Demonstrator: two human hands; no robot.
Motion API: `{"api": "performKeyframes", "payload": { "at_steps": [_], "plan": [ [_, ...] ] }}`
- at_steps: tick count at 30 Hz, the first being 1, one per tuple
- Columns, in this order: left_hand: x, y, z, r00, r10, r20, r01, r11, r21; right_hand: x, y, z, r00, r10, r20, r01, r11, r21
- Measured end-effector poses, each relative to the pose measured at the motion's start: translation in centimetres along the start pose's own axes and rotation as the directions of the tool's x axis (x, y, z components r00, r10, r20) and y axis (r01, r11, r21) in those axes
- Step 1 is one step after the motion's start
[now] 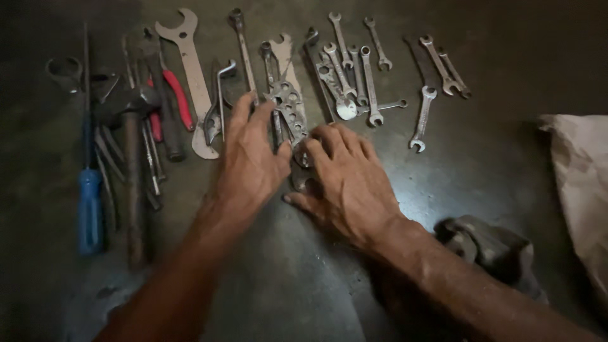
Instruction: The person wipes various metal wrenches and tools with a cloth while they are laid out on the floor.
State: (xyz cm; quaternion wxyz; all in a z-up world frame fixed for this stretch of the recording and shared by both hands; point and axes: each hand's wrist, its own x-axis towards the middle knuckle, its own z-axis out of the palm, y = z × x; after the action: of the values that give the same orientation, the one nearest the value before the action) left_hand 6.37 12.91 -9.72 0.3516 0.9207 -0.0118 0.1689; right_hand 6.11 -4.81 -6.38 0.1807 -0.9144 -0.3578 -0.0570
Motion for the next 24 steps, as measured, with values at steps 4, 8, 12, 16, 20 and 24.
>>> {"api": "performKeyframes", "payload": {
  "at_steps": [4,8,12,16,20,24],
  "plan": [
    [0.3,1.3,-0.2,0.998,-0.059,0.012,0.058,0.996,0.064,0.7,-0.6,0.3,0.996,0.054,0.071,-0.057,0.997,0.044],
    [0.2,1.8,-0.4,0.994,-0.106,0.015,0.104,0.990,0.100,1.1,-1.1,1.3,0.973,0.111,0.202,-0.092,0.991,-0.102],
    [0.0,1.5,-0.5,0.999,-0.045,-0.016,0.046,0.998,0.033,1.0,-2.2,1.4,1.000,-0.002,-0.004,0.001,0.942,-0.335],
    [-0.3,1.7,-0.7,0.999,-0.017,-0.037,0.020,0.997,0.078,1.8,-2.9,0.5,0.946,0.225,0.234,-0.154,0.945,-0.288],
    [0.0,2.0,-0.8,0.997,-0.079,-0.006,0.080,0.994,0.072,1.8,-3.3,0.1,0.937,0.213,0.278,-0.083,0.907,-0.413],
    [-0.3,1.9,-0.8,0.996,-0.089,0.012,0.088,0.993,0.081,2.0,-3.9,-0.2,0.959,0.152,0.240,-0.053,0.926,-0.375]
  ]
}}
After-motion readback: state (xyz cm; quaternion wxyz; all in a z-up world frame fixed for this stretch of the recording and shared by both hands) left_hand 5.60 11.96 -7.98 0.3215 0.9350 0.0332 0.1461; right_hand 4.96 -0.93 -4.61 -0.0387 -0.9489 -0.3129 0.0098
